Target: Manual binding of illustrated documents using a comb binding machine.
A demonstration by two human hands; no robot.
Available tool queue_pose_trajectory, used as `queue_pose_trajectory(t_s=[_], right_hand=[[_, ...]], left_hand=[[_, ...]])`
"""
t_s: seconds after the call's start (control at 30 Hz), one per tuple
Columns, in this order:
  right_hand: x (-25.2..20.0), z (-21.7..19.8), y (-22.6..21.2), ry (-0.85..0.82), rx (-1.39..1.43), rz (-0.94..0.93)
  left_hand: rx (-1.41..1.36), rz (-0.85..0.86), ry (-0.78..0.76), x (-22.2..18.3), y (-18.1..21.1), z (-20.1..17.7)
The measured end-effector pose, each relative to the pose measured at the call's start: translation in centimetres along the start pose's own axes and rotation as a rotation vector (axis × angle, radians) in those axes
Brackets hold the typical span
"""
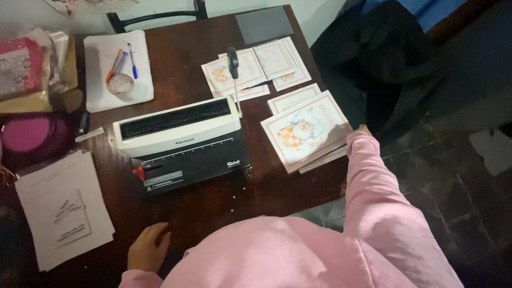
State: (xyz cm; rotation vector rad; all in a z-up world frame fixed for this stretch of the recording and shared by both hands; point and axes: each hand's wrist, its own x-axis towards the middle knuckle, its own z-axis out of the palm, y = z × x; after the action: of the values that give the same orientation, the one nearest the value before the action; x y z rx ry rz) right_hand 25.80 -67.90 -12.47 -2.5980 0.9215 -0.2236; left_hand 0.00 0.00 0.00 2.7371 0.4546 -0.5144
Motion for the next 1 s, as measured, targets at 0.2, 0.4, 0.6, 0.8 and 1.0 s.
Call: queue_pose_trajectory(t_s=[0.2, 0.4, 0.6, 0.8, 1.0], right_hand=[[0.2, -3.4, -1.5, -0.343, 0.09, 0.168], [1.7, 0.4, 2.0, -0.259, 0.237, 0.003], [-4.2, -9.9, -2.6, -0.236, 0.828, -0.357], [-12.7, -24.7, -14.8, -0.319, 0.638, -0.636], [-20.1, -28.0, -25.1, -0.178, 0.373, -1.239]], left_hand=[[0.058, 0.043, -0.032, -0.4, 3.3, -0.5], [-0.085, 0.116, 0.018, -0.1, 8.0, -3.7], [-0.297, 0.457, 0.159, 3.6, 13.0, -5.2], [-0.612, 0.798, 0.157, 8.2, 22.1, -7.2], [-0.941, 0.705, 0.155, 13.1, 20.6, -2.9]])
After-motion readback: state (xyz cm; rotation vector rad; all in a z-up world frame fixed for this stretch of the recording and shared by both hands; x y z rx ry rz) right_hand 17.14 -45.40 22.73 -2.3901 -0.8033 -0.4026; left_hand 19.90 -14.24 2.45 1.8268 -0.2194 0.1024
